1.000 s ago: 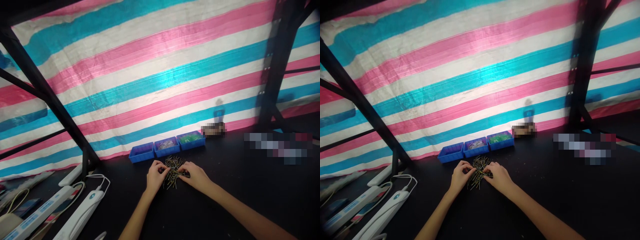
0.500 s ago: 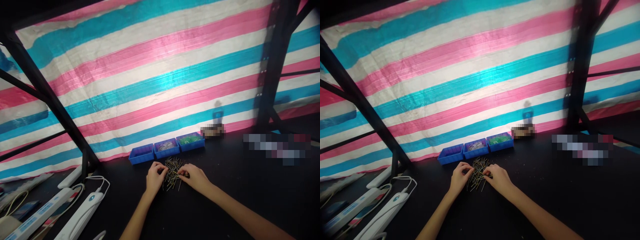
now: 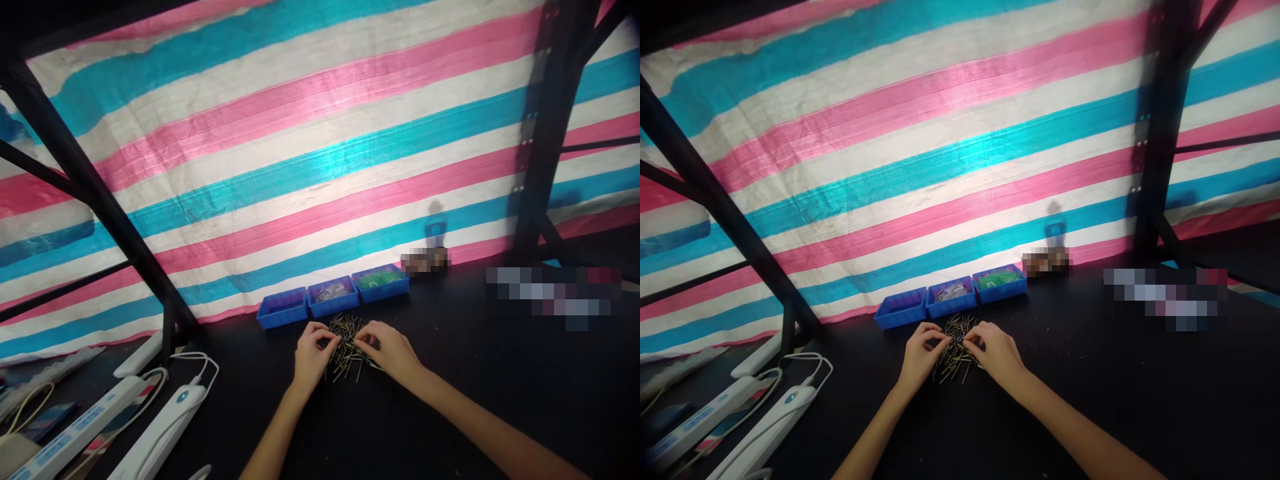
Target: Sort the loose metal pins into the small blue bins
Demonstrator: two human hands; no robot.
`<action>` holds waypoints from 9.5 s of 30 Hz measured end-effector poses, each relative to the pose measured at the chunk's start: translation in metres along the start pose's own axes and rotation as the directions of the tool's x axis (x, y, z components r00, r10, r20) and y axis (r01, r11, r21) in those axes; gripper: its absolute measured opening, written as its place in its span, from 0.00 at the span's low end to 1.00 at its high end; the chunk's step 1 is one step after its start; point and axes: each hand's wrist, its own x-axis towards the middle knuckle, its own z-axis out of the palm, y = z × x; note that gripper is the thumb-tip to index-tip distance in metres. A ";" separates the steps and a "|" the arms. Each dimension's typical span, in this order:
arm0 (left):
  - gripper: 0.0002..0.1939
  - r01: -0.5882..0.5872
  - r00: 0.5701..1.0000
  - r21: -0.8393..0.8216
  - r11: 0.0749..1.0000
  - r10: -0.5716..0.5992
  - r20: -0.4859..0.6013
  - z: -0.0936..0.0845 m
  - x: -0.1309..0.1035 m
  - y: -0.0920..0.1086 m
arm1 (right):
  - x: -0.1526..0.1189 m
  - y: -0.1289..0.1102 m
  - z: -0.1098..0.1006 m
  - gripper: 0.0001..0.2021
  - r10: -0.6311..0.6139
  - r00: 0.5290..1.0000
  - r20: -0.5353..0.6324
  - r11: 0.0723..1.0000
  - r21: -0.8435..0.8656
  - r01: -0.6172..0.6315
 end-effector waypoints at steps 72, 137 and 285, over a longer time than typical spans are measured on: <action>0.08 0.041 0.987 -0.395 0.918 0.025 0.162 0.001 -0.005 0.021 | 0.006 0.000 0.007 0.11 0.093 0.993 -0.068 0.866 0.498 -0.047; 0.12 0.160 0.986 -0.369 0.916 -0.165 0.019 -0.016 0.015 -0.018 | 0.002 -0.001 -0.013 0.12 0.120 0.991 -0.054 0.991 -0.048 -0.123; 0.12 -0.017 0.972 -0.254 0.967 0.075 0.223 -0.006 -0.007 0.025 | 0.006 -0.005 -0.006 0.10 0.068 0.992 0.102 0.906 0.410 -0.104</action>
